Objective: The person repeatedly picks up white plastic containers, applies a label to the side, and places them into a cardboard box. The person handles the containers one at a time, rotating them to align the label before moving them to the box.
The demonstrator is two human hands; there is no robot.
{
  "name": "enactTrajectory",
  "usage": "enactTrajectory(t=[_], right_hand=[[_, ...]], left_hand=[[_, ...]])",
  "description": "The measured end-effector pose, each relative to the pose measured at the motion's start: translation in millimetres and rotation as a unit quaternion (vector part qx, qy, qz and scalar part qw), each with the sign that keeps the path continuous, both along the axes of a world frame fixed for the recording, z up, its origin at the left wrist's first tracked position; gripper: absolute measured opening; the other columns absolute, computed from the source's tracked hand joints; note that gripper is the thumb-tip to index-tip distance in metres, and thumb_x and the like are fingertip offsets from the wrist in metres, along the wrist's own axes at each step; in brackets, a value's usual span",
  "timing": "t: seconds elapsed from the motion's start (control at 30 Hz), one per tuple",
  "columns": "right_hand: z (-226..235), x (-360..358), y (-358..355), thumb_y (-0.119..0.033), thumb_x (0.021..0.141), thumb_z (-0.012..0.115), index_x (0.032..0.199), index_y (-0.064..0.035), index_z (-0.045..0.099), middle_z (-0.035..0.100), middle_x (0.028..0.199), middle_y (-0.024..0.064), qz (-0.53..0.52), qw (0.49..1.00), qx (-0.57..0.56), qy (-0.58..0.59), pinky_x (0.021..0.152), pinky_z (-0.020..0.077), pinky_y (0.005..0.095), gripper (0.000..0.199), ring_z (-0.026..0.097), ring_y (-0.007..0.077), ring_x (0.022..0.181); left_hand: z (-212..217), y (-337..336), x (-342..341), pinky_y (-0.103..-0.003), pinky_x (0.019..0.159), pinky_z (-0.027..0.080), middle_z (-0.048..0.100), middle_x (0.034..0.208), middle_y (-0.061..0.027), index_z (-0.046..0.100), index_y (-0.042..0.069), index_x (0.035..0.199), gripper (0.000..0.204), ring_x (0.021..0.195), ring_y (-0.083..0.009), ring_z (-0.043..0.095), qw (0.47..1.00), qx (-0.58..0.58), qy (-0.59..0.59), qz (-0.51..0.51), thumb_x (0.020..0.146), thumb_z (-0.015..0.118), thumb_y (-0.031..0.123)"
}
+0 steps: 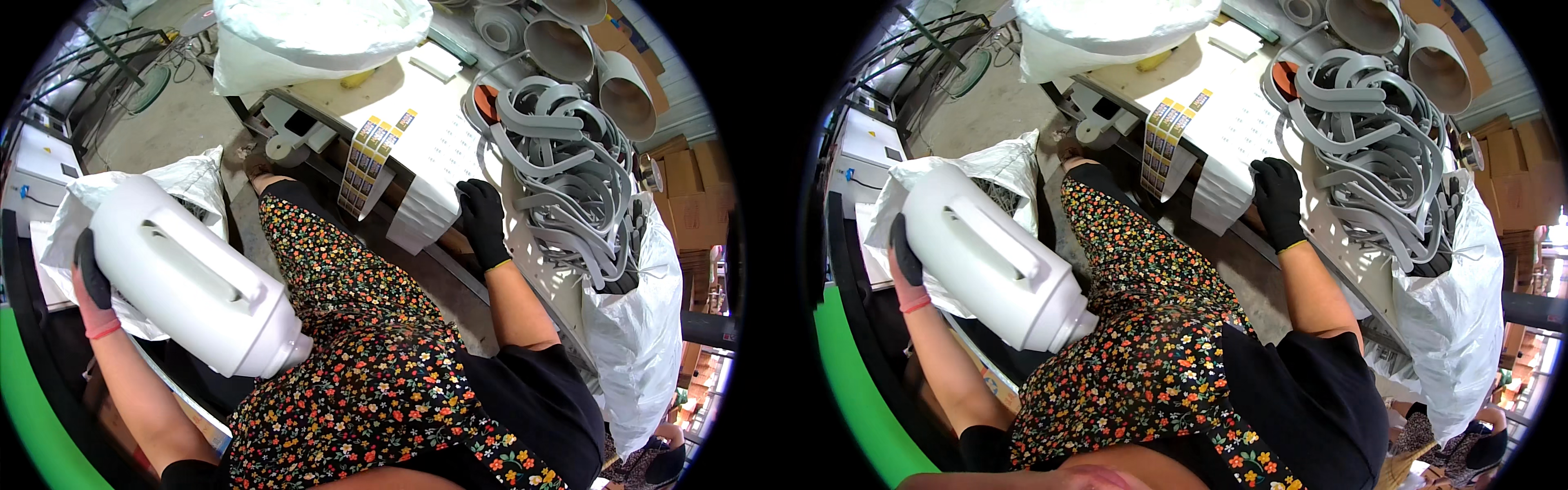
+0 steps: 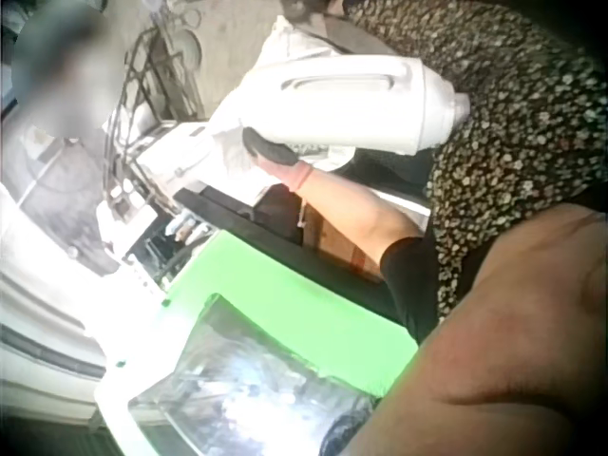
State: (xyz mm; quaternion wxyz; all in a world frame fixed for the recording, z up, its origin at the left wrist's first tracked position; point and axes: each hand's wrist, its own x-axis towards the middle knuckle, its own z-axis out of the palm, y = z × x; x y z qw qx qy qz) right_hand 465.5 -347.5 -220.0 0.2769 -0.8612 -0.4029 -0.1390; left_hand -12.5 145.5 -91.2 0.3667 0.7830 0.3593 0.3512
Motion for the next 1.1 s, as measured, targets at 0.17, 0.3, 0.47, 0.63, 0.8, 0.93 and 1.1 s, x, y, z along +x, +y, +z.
enactTrajectory(t=[0.17, 0.3, 0.47, 0.63, 0.8, 0.93, 1.1], right_hand=[[-12.1, 0.1, -10.8, -0.01, 0.083, 0.065, 0.1, -0.0096, 0.067, 0.059, 0.118, 0.0159, 0.005, 0.998, -0.002, 0.056, 0.098, 0.0425, 0.0422, 0.017, 0.053, 0.0343, 0.115], [35.1, -28.7, 25.7, -0.006, 0.08, 0.067, 0.098, -0.0093, 0.066, 0.055, 0.127, 0.0172, 0.04, 0.999, 0.014, -0.013, 0.102, 0.0406, 0.0419, 0.018, 0.049, 0.0357, 0.122], [128.2, -74.7, 151.3, 0.002, 0.083, 0.063, 0.107, -0.0015, 0.063, 0.062, 0.103, 0.0087, 0.302, 0.898, 0.126, 0.296, 0.087, 0.0469, 0.0311, 0.024, 0.059, 0.0196, 0.097], [251.0, -171.7, 249.0, -0.002, 0.091, 0.06, 0.143, -0.0046, 0.041, 0.058, 0.098, 0.004, 0.548, 0.726, 0.042, 0.413, 0.079, 0.0461, 0.0256, 0.055, 0.054, 0.0089, 0.088], [271.5, -195.2, 276.3, -0.007, 0.09, 0.064, 0.144, -0.0073, 0.037, 0.062, 0.09, 0.0049, 0.599, 0.721, -0.039, 0.347, 0.075, 0.0474, 0.0272, 0.061, 0.057, 0.01, 0.082], [273.7, -200.1, 278.0, -0.007, 0.087, 0.066, 0.145, -0.0081, 0.038, 0.061, 0.085, 0.0039, 0.619, 0.73, -0.056, 0.285, 0.072, 0.0462, 0.0268, 0.064, 0.057, 0.0108, 0.078], [254.9, -197.9, 277.1, -0.011, 0.084, 0.07, 0.143, -0.0081, 0.04, 0.061, 0.077, 0.0046, 0.546, 0.812, -0.04, 0.202, 0.065, 0.0465, 0.029, 0.066, 0.057, 0.0123, 0.068]], left_hand=[[-14.5, -28.2, -0.5, -0.032, 0.099, 0.044, 0.059, 0.125, -0.0163, 0.056, -0.006, 0.126, 0.034, 0.112, -0.0229, 0.057, 0.99, -0.098, -0.094, 0.037, 0.1, 0.044, 0.013], [-24.9, -40.4, -14.6, -0.03, 0.094, 0.046, 0.062, 0.119, -0.0137, 0.059, -0.005, 0.121, 0.031, 0.106, -0.0201, 0.059, 0.98, -0.08, -0.178, 0.043, 0.099, 0.05, 0.014], [30.6, -67.5, 27.0, -0.027, 0.089, 0.048, 0.066, 0.108, -0.009, 0.063, -0.003, 0.114, 0.025, 0.099, -0.0149, 0.061, 0.968, -0.047, -0.245, 0.029, 0.096, 0.058, 0.013], [78.9, -104.9, 42.3, -0.024, 0.078, 0.049, 0.068, 0.096, -0.0046, 0.065, -0.003, 0.107, 0.021, 0.086, -0.0112, 0.061, 0.941, -0.113, -0.314, -0.061, 0.093, 0.06, 0.013], [85.1, -120.5, 33.4, -0.022, 0.077, 0.048, 0.067, 0.095, -0.0039, 0.064, -0.003, 0.106, 0.02, 0.085, -0.0092, 0.06, 0.939, -0.112, -0.319, -0.062, 0.094, 0.059, 0.012], [79.9, -119.2, 32.1, -0.023, 0.076, 0.049, 0.067, 0.095, -0.0043, 0.064, -0.002, 0.106, 0.021, 0.084, -0.0095, 0.061, 0.938, -0.124, -0.316, -0.077, 0.094, 0.058, 0.013], [79.8, -117.2, 43.6, -0.023, 0.076, 0.05, 0.067, 0.095, -0.0049, 0.064, -0.002, 0.107, 0.021, 0.085, -0.0098, 0.062, 0.936, -0.117, -0.32, -0.089, 0.094, 0.058, 0.013]])
